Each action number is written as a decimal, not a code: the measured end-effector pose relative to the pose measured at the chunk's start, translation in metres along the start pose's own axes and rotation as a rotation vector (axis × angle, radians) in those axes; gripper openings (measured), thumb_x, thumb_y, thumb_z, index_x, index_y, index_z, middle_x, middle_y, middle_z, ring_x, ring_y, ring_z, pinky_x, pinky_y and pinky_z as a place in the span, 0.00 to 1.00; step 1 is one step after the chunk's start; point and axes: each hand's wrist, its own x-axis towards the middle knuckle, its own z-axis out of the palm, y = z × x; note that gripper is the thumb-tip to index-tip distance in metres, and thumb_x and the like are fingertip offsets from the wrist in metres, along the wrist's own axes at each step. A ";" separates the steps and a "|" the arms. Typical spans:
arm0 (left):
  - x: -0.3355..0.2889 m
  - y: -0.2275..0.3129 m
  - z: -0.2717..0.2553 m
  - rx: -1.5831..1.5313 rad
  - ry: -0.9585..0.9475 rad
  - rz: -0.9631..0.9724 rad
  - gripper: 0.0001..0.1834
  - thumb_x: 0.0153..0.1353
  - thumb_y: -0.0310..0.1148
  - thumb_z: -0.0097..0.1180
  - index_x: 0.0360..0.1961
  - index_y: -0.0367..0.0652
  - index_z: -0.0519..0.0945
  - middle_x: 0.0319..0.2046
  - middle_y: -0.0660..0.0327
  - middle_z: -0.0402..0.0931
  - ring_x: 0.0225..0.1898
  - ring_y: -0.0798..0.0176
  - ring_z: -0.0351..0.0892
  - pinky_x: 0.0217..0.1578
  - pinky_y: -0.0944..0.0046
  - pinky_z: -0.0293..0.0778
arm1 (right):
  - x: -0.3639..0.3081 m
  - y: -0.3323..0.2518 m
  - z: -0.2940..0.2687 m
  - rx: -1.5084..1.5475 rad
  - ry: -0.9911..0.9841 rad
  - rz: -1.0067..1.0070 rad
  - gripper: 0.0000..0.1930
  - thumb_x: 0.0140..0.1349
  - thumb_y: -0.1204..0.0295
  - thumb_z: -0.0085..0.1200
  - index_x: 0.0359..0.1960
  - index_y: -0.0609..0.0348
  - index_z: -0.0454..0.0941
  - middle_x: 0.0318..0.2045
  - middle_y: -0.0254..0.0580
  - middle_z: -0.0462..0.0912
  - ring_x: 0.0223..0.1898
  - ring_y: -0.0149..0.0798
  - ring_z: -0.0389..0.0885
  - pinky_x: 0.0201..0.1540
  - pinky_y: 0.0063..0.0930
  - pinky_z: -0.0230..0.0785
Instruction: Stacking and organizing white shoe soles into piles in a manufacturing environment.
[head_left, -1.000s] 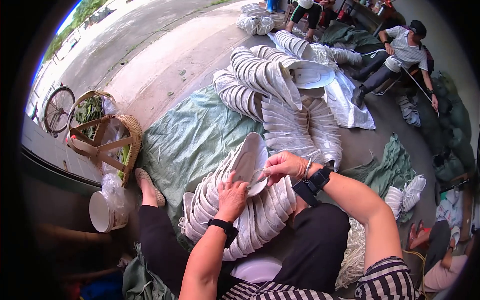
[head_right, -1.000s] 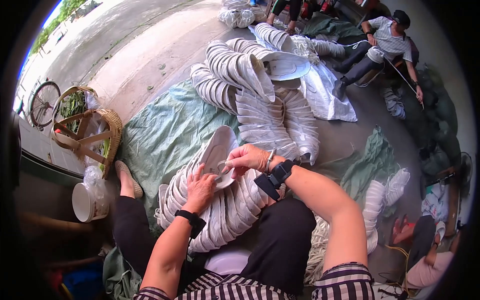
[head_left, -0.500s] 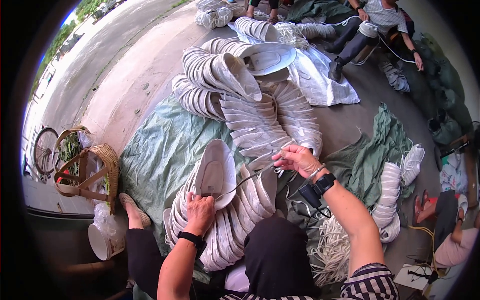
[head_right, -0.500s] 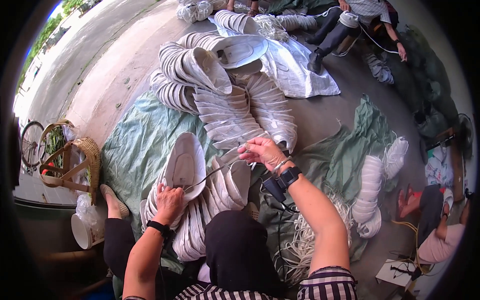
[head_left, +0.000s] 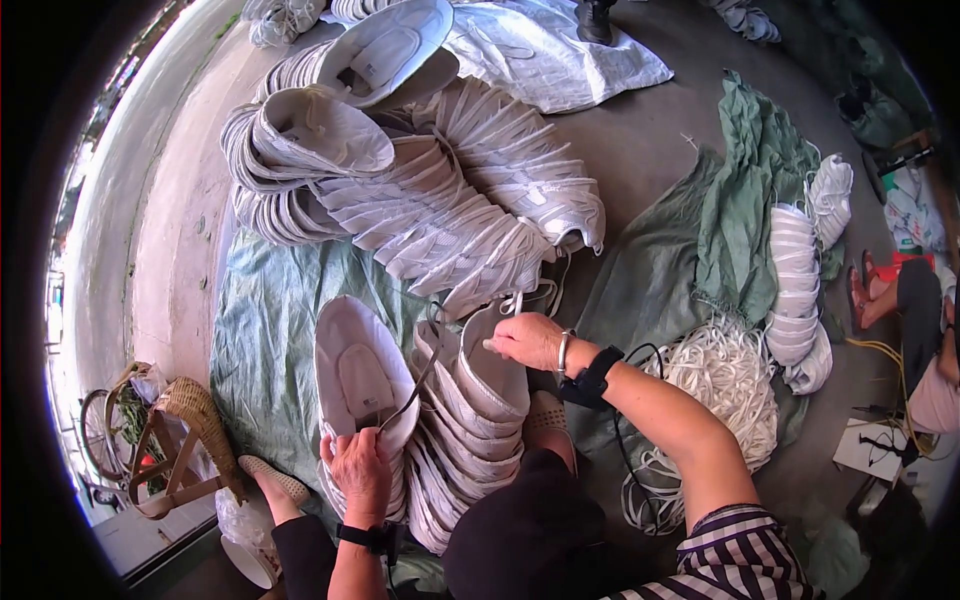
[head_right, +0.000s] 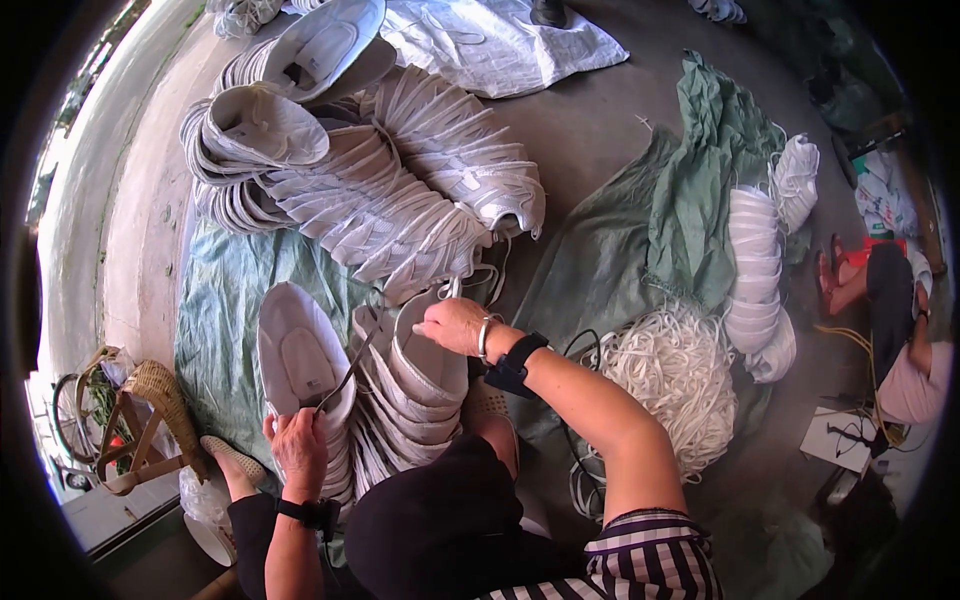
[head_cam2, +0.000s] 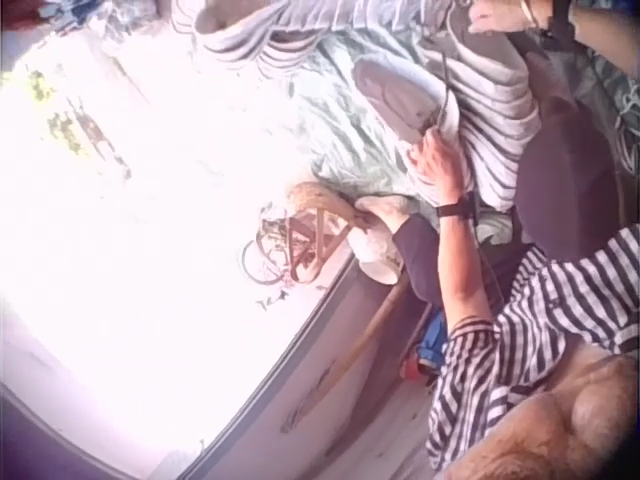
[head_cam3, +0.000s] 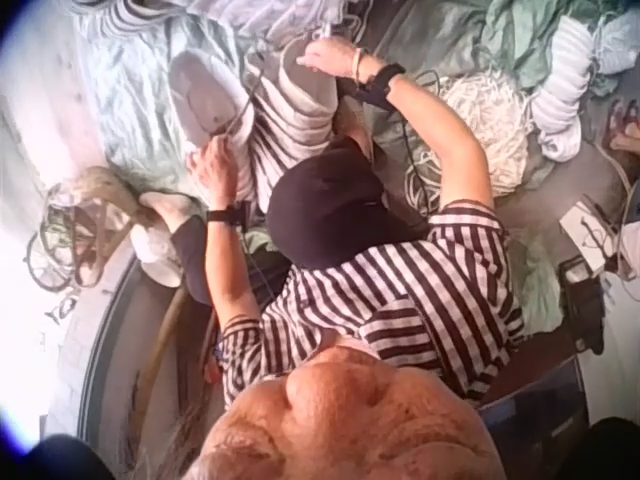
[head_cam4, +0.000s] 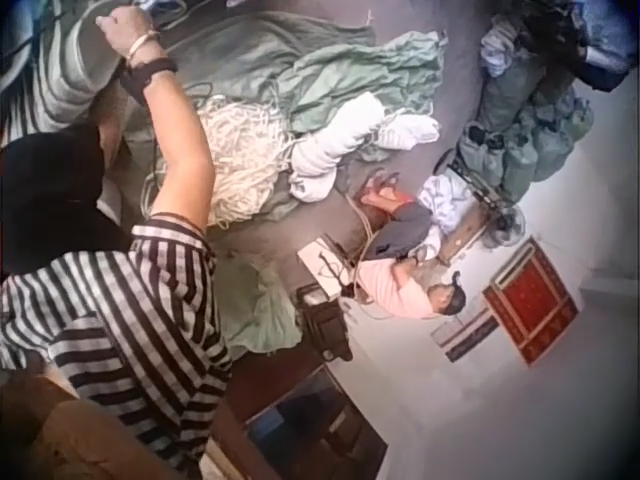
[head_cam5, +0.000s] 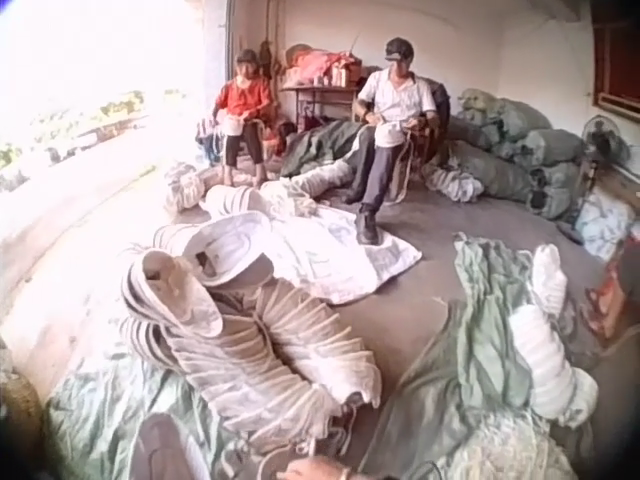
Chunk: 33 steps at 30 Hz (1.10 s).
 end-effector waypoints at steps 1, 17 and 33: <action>-0.001 0.001 0.000 0.017 -0.010 0.000 0.04 0.47 0.26 0.51 0.26 0.46 0.75 0.21 0.62 0.74 0.31 0.59 0.72 0.52 0.53 0.56 | -0.013 0.008 0.014 0.246 -0.068 0.010 0.19 0.56 0.56 0.49 0.23 0.60 0.77 0.18 0.41 0.78 0.25 0.36 0.76 0.32 0.30 0.67; -0.011 0.056 0.001 -0.197 -0.208 0.437 0.25 0.49 0.29 0.50 0.51 0.56 0.69 0.61 0.54 0.52 0.60 0.46 0.52 0.58 0.47 0.49 | -0.062 -0.026 0.103 -0.130 -0.351 -0.304 0.18 0.47 0.66 0.53 0.39 0.61 0.69 0.36 0.49 0.73 0.42 0.52 0.68 0.47 0.40 0.61; -0.030 0.041 0.028 -0.436 -0.077 0.221 0.11 0.45 0.27 0.58 0.33 0.48 0.75 0.58 0.49 0.56 0.53 0.45 0.62 0.50 0.54 0.64 | -0.091 -0.022 0.089 0.366 0.204 -0.066 0.10 0.55 0.78 0.42 0.36 0.60 0.75 0.30 0.45 0.78 0.31 0.42 0.79 0.36 0.29 0.71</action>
